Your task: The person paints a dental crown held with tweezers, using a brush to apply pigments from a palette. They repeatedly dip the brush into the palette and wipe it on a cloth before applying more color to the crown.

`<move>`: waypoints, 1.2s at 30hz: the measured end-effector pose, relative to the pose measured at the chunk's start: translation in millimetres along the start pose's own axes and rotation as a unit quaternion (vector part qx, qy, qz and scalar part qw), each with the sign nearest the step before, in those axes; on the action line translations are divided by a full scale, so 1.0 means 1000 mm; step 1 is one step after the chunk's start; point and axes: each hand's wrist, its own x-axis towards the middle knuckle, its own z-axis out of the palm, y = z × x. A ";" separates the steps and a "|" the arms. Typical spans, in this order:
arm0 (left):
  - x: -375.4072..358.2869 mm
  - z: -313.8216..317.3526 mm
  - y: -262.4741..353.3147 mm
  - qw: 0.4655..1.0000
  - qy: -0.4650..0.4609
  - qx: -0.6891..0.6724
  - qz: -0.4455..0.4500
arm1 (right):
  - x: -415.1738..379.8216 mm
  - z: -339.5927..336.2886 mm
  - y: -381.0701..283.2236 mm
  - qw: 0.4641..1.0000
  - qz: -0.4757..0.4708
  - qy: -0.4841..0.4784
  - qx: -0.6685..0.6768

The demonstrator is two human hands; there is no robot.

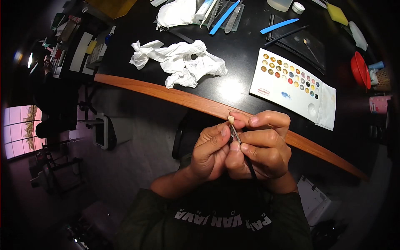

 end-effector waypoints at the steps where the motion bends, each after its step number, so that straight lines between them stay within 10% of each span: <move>1: 0.000 0.000 0.000 1.000 -0.005 -0.005 -0.003 | 0.000 0.000 0.000 1.000 0.000 0.000 -0.002; 36: 0.000 -0.001 0.003 1.000 -0.022 -0.016 -0.003 | -0.001 -0.001 0.000 1.000 0.009 -0.013 0.015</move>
